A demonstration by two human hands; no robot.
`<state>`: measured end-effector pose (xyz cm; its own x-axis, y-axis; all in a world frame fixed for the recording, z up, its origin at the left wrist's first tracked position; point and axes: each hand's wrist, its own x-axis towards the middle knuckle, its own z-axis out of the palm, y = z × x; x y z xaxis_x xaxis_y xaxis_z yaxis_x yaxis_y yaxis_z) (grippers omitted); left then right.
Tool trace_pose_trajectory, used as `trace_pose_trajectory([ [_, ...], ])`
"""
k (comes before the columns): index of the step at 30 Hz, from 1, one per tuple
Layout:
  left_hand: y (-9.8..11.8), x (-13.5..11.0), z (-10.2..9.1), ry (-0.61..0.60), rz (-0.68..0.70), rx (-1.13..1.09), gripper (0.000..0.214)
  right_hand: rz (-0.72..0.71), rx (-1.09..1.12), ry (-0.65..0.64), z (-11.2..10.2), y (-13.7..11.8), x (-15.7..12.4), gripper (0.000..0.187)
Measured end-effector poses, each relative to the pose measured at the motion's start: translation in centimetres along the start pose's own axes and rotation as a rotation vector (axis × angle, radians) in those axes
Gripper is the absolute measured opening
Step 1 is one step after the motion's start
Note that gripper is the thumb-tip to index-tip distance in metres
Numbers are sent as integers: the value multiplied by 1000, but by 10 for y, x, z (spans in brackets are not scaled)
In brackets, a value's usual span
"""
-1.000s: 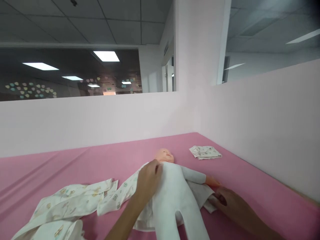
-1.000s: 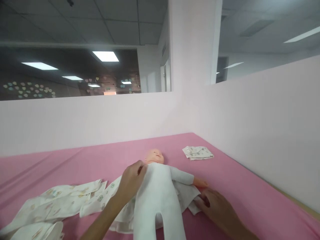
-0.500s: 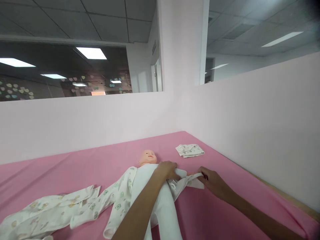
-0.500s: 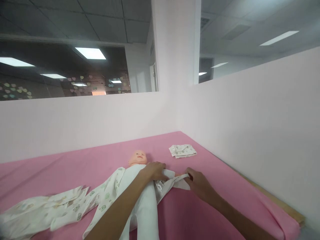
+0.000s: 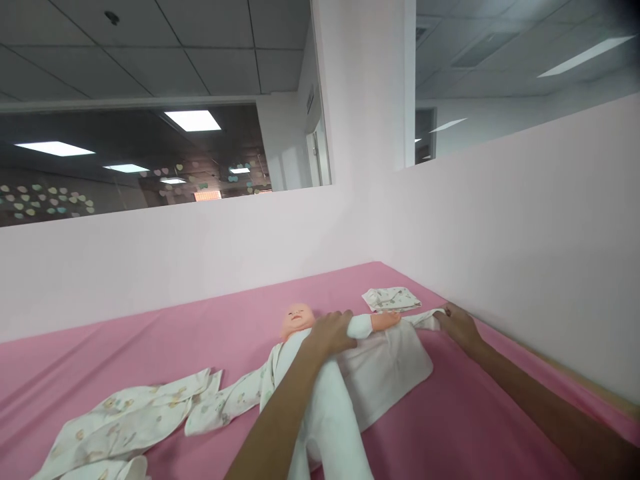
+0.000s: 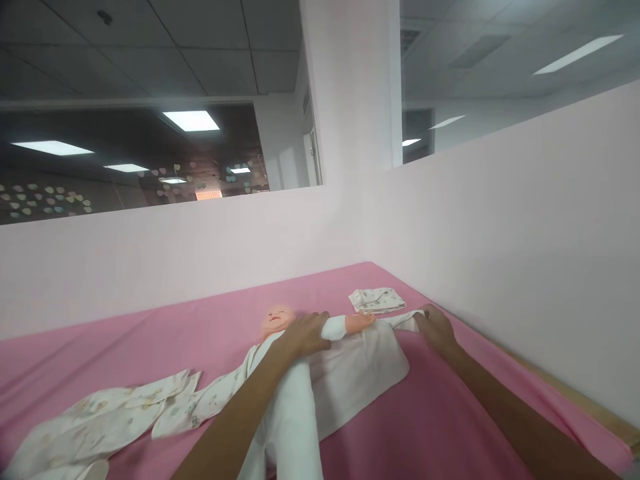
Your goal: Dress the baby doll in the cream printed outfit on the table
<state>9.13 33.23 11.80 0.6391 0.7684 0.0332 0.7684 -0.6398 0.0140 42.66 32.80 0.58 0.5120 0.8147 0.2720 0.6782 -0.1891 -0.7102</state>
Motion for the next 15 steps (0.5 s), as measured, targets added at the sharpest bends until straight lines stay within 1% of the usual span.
trace_pose_trajectory([
  [5, 5, 4, 6, 22, -29, -49, 37, -13, -121, -16, 27, -16, -12, 19],
  [8, 4, 7, 12, 43, -26, -87, 40, -73, -170, -19, 33, -25, -23, 22],
  [10, 4, 8, 15, 55, -15, -116, 44, -153, -180, -8, 35, -35, -30, 29],
  [12, 4, 11, 18, 62, 1, -146, 43, -264, -157, -28, 41, -51, -38, 37],
  [15, 10, 16, 20, 67, 35, -187, 39, -435, -65, -137, 60, -79, -52, 38],
])
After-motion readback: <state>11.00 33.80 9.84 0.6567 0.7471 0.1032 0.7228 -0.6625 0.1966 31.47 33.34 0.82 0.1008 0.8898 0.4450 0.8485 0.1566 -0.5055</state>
